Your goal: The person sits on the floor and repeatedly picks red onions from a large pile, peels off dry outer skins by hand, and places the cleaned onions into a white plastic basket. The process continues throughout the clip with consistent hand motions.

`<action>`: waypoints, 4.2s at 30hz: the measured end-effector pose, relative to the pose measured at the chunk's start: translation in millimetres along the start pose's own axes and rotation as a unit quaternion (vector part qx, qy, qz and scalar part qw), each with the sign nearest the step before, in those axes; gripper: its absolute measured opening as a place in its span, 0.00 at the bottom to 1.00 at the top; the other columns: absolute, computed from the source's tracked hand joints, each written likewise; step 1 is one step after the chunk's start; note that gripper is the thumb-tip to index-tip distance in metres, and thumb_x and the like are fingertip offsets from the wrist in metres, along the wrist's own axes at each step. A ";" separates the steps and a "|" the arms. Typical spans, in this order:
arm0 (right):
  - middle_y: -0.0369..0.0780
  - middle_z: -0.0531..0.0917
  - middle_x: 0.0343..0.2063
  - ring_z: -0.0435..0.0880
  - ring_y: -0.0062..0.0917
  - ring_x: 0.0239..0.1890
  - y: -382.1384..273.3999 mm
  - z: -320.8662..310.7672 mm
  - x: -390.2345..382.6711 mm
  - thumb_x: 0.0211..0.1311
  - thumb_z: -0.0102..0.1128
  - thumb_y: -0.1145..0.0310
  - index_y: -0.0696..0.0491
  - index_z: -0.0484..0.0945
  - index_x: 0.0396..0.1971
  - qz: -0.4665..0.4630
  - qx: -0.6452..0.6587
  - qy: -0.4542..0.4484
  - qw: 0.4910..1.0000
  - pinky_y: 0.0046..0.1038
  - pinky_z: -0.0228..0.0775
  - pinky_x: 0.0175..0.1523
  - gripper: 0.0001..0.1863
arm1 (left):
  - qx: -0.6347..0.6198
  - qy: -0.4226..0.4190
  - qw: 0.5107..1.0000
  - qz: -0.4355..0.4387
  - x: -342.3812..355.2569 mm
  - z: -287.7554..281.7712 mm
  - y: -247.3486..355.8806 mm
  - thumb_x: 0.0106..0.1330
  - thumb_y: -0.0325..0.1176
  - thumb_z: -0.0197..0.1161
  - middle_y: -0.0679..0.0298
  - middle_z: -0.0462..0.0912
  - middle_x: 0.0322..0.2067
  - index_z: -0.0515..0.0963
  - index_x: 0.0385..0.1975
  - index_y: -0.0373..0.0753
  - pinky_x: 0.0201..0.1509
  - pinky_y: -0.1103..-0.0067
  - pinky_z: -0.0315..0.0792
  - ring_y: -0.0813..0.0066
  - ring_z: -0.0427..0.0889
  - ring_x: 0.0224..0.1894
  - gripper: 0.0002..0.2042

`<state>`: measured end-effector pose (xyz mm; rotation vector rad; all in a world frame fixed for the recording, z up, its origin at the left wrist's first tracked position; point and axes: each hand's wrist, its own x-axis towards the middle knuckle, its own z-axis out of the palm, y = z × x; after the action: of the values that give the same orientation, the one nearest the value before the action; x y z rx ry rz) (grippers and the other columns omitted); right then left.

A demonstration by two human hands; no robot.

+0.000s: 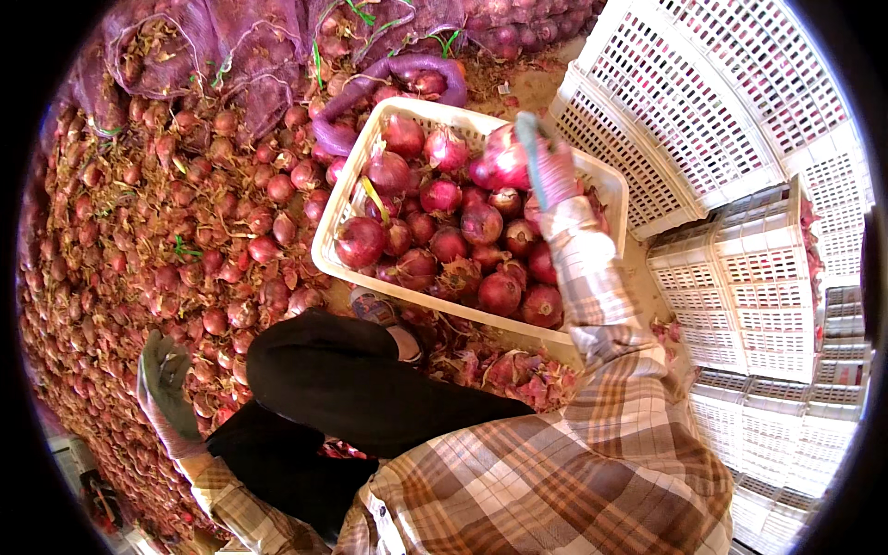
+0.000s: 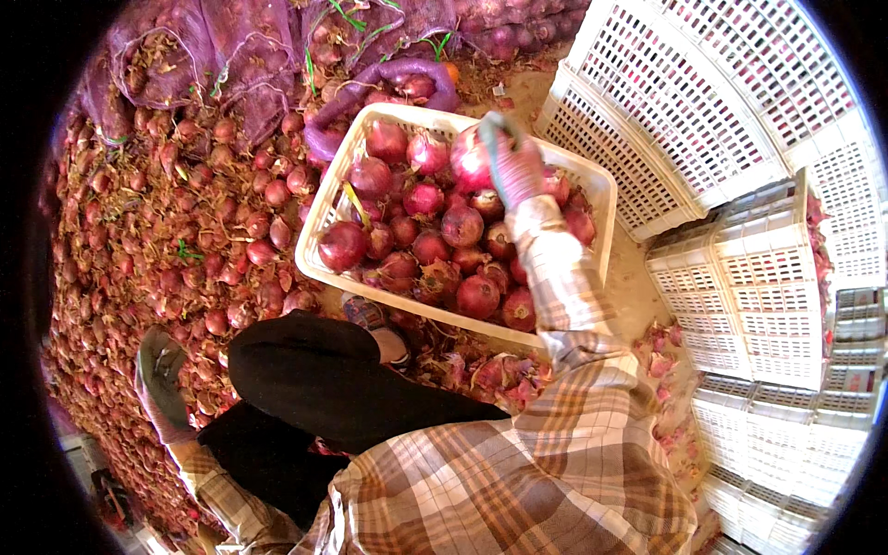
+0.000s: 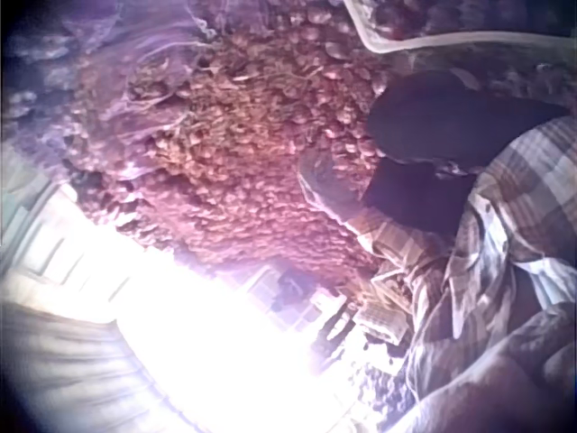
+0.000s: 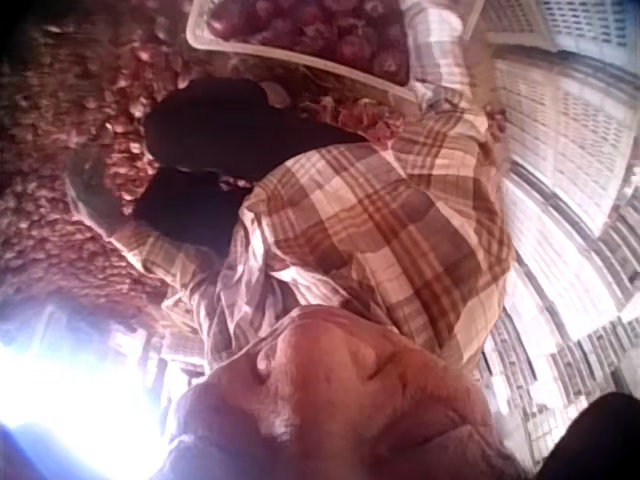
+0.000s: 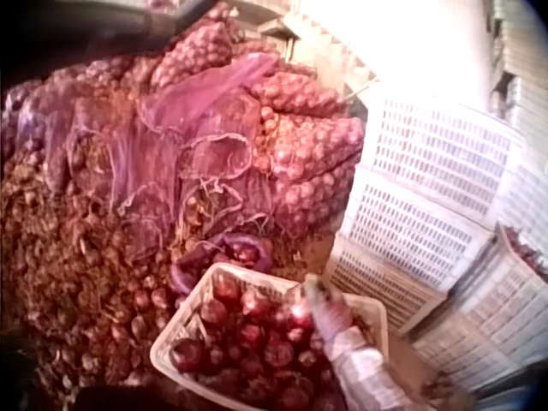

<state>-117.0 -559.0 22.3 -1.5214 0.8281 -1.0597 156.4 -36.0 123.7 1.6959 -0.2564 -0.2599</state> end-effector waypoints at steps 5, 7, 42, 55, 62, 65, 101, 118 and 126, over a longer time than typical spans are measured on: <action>0.35 0.84 0.41 0.79 0.20 0.42 -30.1 -36.4 33.9 0.58 0.69 0.50 0.53 0.82 0.48 -0.024 -0.001 0.057 0.998 0.23 0.73 0.50 0.25 | 0.036 0.032 0.999 0.015 -3.1 -8.7 2.3 0.74 0.43 0.49 0.59 0.79 0.49 0.72 0.59 0.34 0.55 0.75 0.76 0.74 0.80 0.47 0.22; 0.37 0.83 0.43 0.79 0.20 0.44 -40.8 -52.9 34.1 0.60 0.68 0.53 0.57 0.81 0.47 -0.024 0.030 0.042 0.998 0.22 0.72 0.51 0.24 | 0.069 0.002 0.997 0.039 -3.1 5.6 4.0 0.75 0.46 0.47 0.57 0.78 0.52 0.71 0.60 0.33 0.57 0.72 0.75 0.70 0.80 0.50 0.24; 0.44 0.80 0.54 0.70 0.39 0.64 15.0 -158.7 -173.7 0.68 0.48 0.50 0.45 0.76 0.57 -0.102 -0.635 -0.086 0.761 0.44 0.43 0.73 0.24 | 0.199 -0.159 0.964 0.082 42.7 100.7 -23.6 0.75 0.47 0.45 0.63 0.79 0.53 0.73 0.60 0.39 0.56 0.76 0.72 0.76 0.77 0.48 0.23; 0.43 0.81 0.51 0.74 0.38 0.60 18.9 -162.4 -169.1 0.64 0.53 0.48 0.45 0.76 0.56 -0.069 -0.588 -0.116 0.798 0.45 0.44 0.73 0.25 | 0.199 -0.224 0.941 0.156 -18.7 174.4 17.9 0.70 0.32 0.56 0.58 0.79 0.54 0.75 0.56 0.33 0.60 0.75 0.72 0.72 0.78 0.54 0.17; 0.42 0.81 0.51 0.75 0.36 0.58 21.7 -161.8 -170.8 0.64 0.53 0.45 0.44 0.75 0.57 -0.076 -0.565 -0.096 0.816 0.46 0.44 0.73 0.27 | 0.418 -0.587 0.609 0.332 -114.1 355.7 -0.2 0.64 0.53 0.57 0.54 0.71 0.61 0.64 0.65 0.43 0.67 0.65 0.63 0.56 0.70 0.63 0.32; 0.43 0.81 0.51 0.75 0.35 0.59 28.0 -154.0 -168.3 0.64 0.53 0.45 0.44 0.75 0.57 -0.078 -0.558 -0.096 0.820 0.47 0.43 0.73 0.26 | 0.477 -0.586 0.527 0.388 -131.3 389.8 -42.5 0.63 0.52 0.58 0.55 0.67 0.63 0.64 0.65 0.42 0.70 0.65 0.57 0.58 0.67 0.65 0.33; 0.49 0.65 0.64 0.61 0.46 0.67 43.0 -143.6 -130.8 0.63 0.54 0.56 0.51 0.56 0.69 -0.118 -0.617 -0.193 0.754 0.43 0.46 0.73 0.36 | 0.575 -0.582 0.439 0.373 -174.6 446.8 -67.3 0.61 0.34 0.57 0.61 0.85 0.37 0.83 0.35 0.42 0.55 0.65 0.66 0.61 0.81 0.46 0.09; 0.49 0.64 0.66 0.60 0.45 0.69 36.0 -156.0 -131.3 0.65 0.52 0.53 0.52 0.58 0.68 -0.067 -0.509 -0.116 0.850 0.44 0.46 0.73 0.35 | 0.371 -0.507 0.686 0.367 -135.2 348.3 -4.2 0.65 0.49 0.56 0.52 0.72 0.58 0.70 0.60 0.38 0.66 0.63 0.64 0.55 0.69 0.63 0.27; 0.49 0.76 0.56 0.75 0.41 0.57 -51.0 -11.4 -116.9 0.71 0.49 0.59 0.58 0.68 0.62 -0.193 -0.195 -0.153 0.949 0.38 0.64 0.63 0.25 | -0.069 0.078 0.971 0.216 -24.3 86.6 22.0 0.72 0.34 0.56 0.55 0.75 0.58 0.68 0.61 0.28 0.66 0.75 0.65 0.71 0.73 0.59 0.22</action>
<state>-171.8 -446.5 49.5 -2.1878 0.5501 -0.9297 105.5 -112.6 134.2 1.4711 -0.4714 0.1758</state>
